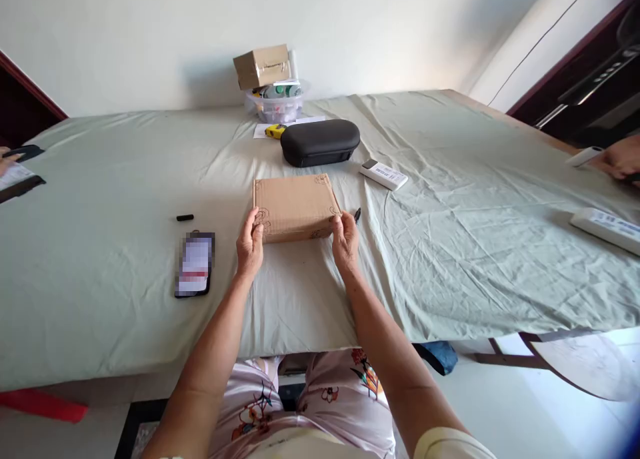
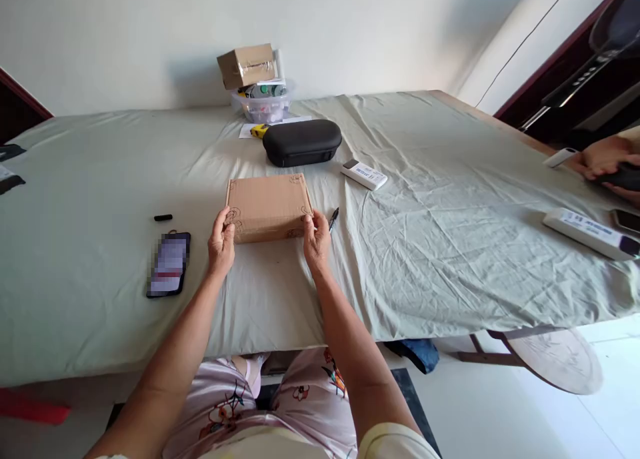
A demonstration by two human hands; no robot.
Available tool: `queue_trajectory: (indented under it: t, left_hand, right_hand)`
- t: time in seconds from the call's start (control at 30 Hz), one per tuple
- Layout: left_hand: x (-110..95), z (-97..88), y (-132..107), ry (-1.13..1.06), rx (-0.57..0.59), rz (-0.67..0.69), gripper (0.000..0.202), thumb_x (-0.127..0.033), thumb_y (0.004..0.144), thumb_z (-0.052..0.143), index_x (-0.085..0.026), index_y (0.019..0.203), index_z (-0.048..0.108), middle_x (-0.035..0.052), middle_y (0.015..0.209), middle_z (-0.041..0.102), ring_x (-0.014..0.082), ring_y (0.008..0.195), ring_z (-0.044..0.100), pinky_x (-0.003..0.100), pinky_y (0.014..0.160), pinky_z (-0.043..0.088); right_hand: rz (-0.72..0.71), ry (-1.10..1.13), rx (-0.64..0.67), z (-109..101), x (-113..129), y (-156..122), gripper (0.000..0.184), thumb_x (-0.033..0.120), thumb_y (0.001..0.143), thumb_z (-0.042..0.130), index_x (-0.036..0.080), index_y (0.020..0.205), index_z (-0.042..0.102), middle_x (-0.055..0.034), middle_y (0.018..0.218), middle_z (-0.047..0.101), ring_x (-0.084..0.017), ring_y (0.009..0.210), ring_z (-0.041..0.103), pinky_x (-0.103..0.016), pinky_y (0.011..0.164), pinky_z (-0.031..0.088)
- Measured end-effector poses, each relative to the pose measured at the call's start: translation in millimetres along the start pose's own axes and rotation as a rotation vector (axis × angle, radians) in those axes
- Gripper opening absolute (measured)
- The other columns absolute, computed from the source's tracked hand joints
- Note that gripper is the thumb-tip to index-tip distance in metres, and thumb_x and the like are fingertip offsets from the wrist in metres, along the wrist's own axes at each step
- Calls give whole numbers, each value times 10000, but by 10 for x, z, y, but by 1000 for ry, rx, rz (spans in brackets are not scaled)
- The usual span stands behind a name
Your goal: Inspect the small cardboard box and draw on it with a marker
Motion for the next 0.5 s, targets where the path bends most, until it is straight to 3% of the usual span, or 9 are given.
queue_trajectory:
  t: [0.1,0.33,0.5]
  left_hand:
    - [-5,-7,-24,-17,-9,-11,574,-581,1072,449,-226,1503,582,141,1569,626,261,1505,566,419,1283,423]
    - [-12,21,-62,-57,11,2,535,-511,1081,449,-229,1523,556,130,1603,593,248,1555,510,417,1327,366]
    - [-11,50,-63,-70,10,17,484,-306,1054,465,-225,1525,544,105,1604,597,224,1540,526,390,1319,391]
  right_hand:
    - [39,33,13,-7,-10,7,545,675,1003,508,191,1196,668,-97,1025,712,-230,944,674,-331,796,564]
    - [60,56,55,-20,-88,9,530,659,987,525,208,1240,642,-84,1072,718,-221,981,679,-353,872,562]
    - [41,63,74,-18,-128,14,496,619,999,526,210,1259,633,-91,1106,720,-215,995,674,-358,886,548]
Point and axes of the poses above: each hand's wrist, its own y-axis towards the middle knuckle, its own z-axis out of the palm, x = y × z, the point moved 7 cm from there along y, towards the middle knuckle
